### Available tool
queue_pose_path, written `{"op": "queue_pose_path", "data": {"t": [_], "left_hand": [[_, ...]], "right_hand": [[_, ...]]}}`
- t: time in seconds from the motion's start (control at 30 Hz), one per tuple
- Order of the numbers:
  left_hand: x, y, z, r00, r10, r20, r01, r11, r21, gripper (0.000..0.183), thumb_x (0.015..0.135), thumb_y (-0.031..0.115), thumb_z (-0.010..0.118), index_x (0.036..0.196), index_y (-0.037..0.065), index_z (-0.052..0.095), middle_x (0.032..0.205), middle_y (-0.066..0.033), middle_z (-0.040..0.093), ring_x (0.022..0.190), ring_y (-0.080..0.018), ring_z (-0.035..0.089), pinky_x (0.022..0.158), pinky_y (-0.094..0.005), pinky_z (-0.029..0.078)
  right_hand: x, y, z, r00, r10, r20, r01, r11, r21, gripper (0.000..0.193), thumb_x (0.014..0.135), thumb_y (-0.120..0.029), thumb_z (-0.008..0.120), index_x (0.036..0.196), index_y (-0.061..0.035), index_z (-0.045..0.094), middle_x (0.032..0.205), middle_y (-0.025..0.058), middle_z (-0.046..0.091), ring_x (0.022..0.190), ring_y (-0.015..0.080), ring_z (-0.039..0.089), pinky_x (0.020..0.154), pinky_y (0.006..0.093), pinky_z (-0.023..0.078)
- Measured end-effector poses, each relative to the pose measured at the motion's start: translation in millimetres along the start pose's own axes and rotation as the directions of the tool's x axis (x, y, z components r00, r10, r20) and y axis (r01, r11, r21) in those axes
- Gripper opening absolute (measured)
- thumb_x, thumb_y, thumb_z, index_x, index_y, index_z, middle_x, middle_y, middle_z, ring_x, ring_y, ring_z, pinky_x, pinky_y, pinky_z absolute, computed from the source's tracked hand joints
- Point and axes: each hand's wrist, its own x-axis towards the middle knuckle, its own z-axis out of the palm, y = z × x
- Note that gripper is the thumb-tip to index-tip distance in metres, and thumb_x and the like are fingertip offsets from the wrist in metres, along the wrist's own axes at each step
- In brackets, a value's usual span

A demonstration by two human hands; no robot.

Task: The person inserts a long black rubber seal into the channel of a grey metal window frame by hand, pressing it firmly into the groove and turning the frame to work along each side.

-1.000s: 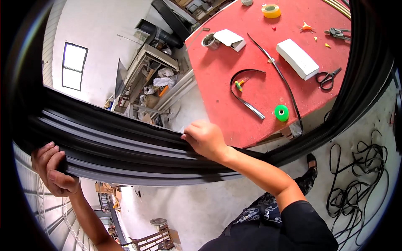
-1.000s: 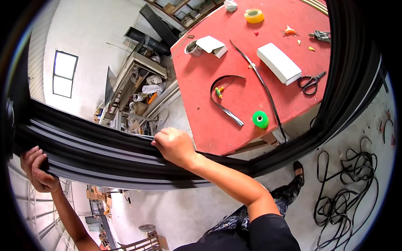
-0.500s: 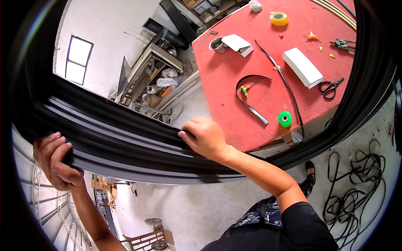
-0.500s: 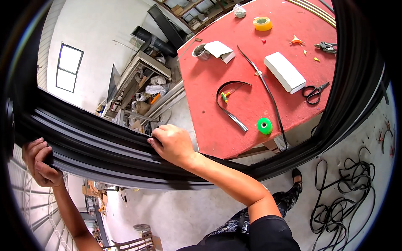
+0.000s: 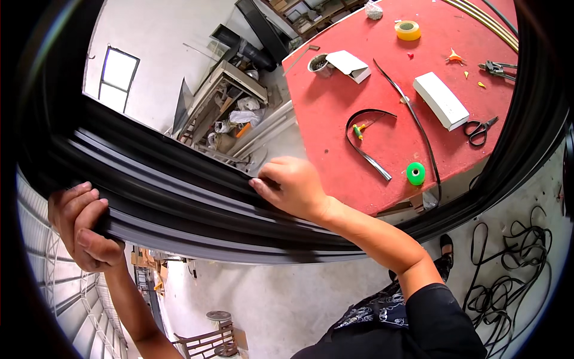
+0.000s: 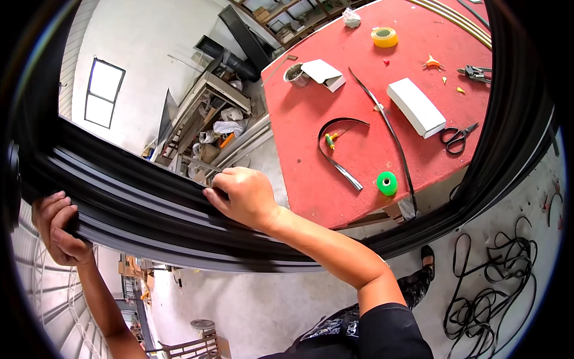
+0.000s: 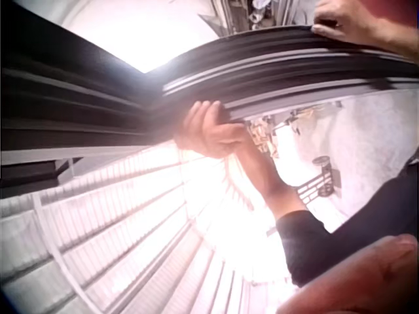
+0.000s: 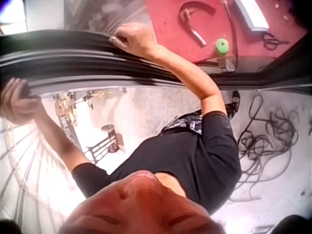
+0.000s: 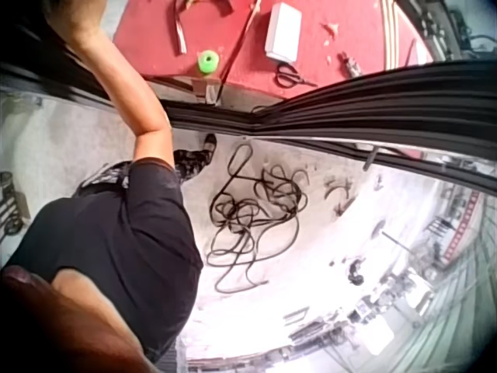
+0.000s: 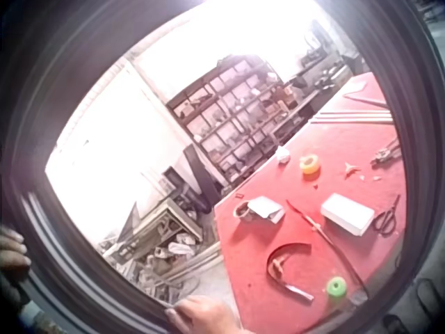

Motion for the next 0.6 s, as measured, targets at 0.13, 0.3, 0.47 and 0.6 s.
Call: {"op": "queue_pose_path", "data": {"t": [0.13,0.3,0.47,0.6], "left_hand": [[0,1,0,1.000,-0.002,-0.012,0.002,1.000,0.000,0.040,0.087,0.021,0.032,0.072,-0.001,0.062,0.080,-0.0161,0.065,0.079,-0.0306,0.065,0.084,-0.0455,0.050],[1,0,1,1.000,0.008,0.000,-0.008,1.000,0.019,0.040,0.087,0.020,0.032,0.073,-0.001,0.062,0.080,-0.0164,0.066,0.080,-0.0308,0.065,0.083,-0.0453,0.051],[13,1,-3,0.998,0.054,0.010,-0.054,0.998,0.022,0.038,0.088,0.018,0.033,0.073,-0.002,0.062,0.081,-0.0166,0.066,0.079,-0.0310,0.065,0.082,-0.0445,0.052],[0,4,-2,1.000,0.009,0.029,-0.010,1.000,0.013,0.036,0.088,0.017,0.034,0.073,-0.002,0.061,0.081,-0.0164,0.066,0.079,-0.0312,0.066,0.081,-0.0446,0.052]], "right_hand": [[8,-4,3,0.999,-0.042,0.023,0.043,0.998,-0.039,0.025,0.081,-0.023,0.074,0.069,-0.0058,0.061,0.064,0.0112,0.057,0.059,0.0318,0.056,0.051,0.0421,0.043],[8,0,1,0.999,0.011,0.032,-0.012,0.999,0.030,0.025,0.083,-0.025,0.072,0.071,-0.0057,0.063,0.067,0.0111,0.057,0.062,0.0328,0.056,0.054,0.0429,0.043],[-28,20,-2,0.989,0.052,0.136,-0.057,0.998,0.032,0.019,0.084,-0.025,0.071,0.083,-0.0059,0.067,0.076,0.0117,0.060,0.074,0.0333,0.059,0.063,0.0417,0.046],[-121,58,-18,0.957,0.211,0.197,-0.189,0.974,-0.127,0.018,0.085,-0.025,0.068,0.095,-0.0091,0.067,0.083,0.0116,0.063,0.083,0.0337,0.061,0.070,0.0435,0.050]]}}
